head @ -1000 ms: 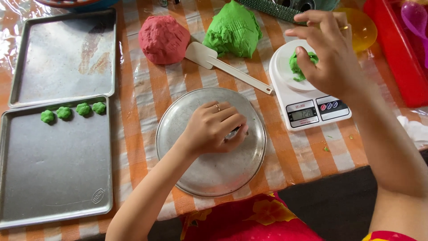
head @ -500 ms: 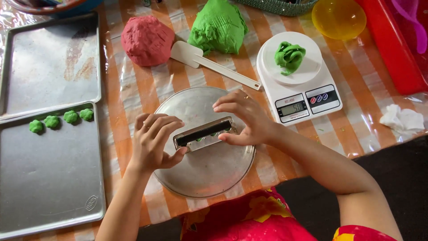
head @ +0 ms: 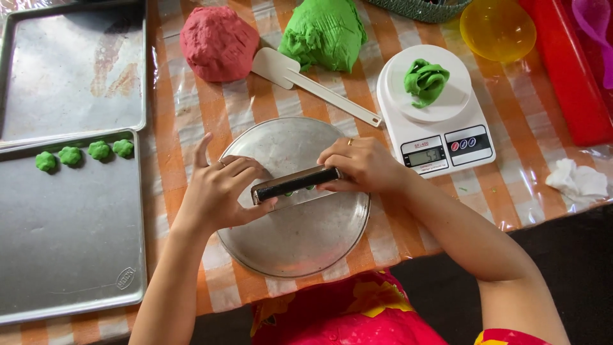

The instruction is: Rolling green dough into balls, flattening them with a rolling pin, and using a metal mold to create shapes before placing them on a baking tray.

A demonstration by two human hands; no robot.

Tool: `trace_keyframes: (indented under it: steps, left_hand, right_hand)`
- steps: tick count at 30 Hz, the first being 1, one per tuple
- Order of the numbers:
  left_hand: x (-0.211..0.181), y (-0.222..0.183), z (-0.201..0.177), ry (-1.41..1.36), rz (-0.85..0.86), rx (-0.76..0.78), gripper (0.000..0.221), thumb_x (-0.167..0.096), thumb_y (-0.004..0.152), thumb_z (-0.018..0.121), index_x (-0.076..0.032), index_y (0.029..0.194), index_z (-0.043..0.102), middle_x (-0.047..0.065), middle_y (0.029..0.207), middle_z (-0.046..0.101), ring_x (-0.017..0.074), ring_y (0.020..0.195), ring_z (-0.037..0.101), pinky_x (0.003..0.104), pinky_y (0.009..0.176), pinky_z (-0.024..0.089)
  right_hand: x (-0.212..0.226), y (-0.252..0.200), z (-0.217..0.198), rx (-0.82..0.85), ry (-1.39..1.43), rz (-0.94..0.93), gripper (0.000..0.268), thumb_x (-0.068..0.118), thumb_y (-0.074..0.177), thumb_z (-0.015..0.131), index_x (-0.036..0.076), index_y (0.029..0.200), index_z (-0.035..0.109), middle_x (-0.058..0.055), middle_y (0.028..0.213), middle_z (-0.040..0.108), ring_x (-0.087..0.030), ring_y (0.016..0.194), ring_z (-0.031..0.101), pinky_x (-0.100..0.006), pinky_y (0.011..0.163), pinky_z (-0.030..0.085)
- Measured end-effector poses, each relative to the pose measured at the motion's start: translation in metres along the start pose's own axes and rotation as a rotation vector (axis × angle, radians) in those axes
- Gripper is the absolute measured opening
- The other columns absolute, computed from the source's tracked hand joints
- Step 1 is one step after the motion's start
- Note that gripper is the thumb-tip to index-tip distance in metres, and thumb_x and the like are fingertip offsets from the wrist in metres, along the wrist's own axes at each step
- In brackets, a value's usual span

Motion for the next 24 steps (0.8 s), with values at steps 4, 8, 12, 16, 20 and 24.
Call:
trace_keyframes:
  steps: [4,8,12,16,20,24]
  left_hand:
    - [0.001,-0.003,0.002,-0.008,-0.053,0.086,0.032,-0.040,0.072,0.079,-0.015,0.090,0.071,0.001,0.094,0.074,0.0226,0.097,0.072,0.064,0.112,0.032]
    - [0.006,-0.008,0.008,0.026,-0.046,0.113,0.032,-0.045,0.071,0.076,-0.020,0.090,0.070,-0.002,0.097,0.073,0.0195,0.094,0.073,0.063,0.111,0.035]
    - [0.008,-0.013,0.012,0.061,0.008,0.098,0.032,-0.048,0.074,0.070,-0.021,0.090,0.069,-0.001,0.103,0.073,0.0186,0.086,0.075,0.063,0.111,0.036]
    - [0.005,-0.012,0.006,0.033,0.021,0.043,0.029,-0.048,0.080,0.065,-0.019,0.084,0.068,-0.002,0.111,0.071,0.0185,0.086,0.076,0.063,0.112,0.035]
    - [0.002,-0.007,-0.002,0.008,0.001,-0.048,0.030,-0.049,0.085,0.064,-0.019,0.083,0.069,-0.002,0.109,0.071,0.0192,0.089,0.073,0.063,0.112,0.031]
    - [-0.003,-0.001,-0.010,-0.023,-0.010,-0.142,0.033,-0.052,0.092,0.061,-0.021,0.085,0.071,-0.003,0.109,0.071,0.0184,0.093,0.070,0.060,0.113,0.026]
  right_hand:
    - [-0.001,-0.004,0.005,-0.010,-0.027,-0.005,0.031,0.034,0.094,0.076,0.010,0.087,0.058,-0.002,0.096,0.072,-0.023,0.079,0.070,-0.031,0.062,0.055]
    - [-0.003,-0.009,0.006,0.010,-0.013,0.002,0.031,0.036,0.094,0.076,0.010,0.087,0.059,-0.002,0.098,0.073,-0.021,0.075,0.070,-0.029,0.061,0.054]
    - [-0.002,-0.008,0.001,0.023,-0.001,0.005,0.031,0.035,0.093,0.078,0.010,0.089,0.060,-0.005,0.102,0.073,-0.023,0.071,0.071,-0.031,0.061,0.055]
    - [0.002,-0.005,-0.001,0.028,0.073,0.072,0.030,0.035,0.097,0.072,0.009,0.091,0.059,-0.005,0.105,0.073,-0.026,0.068,0.071,-0.033,0.059,0.056]
    - [-0.002,-0.004,0.001,-0.032,0.120,0.086,0.034,0.041,0.099,0.068,0.010,0.086,0.060,-0.002,0.100,0.074,-0.026,0.075,0.071,-0.034,0.064,0.054]
    - [-0.012,-0.010,-0.001,-0.055,0.090,0.085,0.037,0.051,0.095,0.070,0.016,0.084,0.065,0.000,0.100,0.073,-0.024,0.080,0.065,-0.037,0.076,0.049]
Point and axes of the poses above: each hand's wrist, its own y-axis towards the middle knuckle, its own z-axis out of the palm, x = y × z, the point moved 2 cm from there along y, towards the middle knuckle
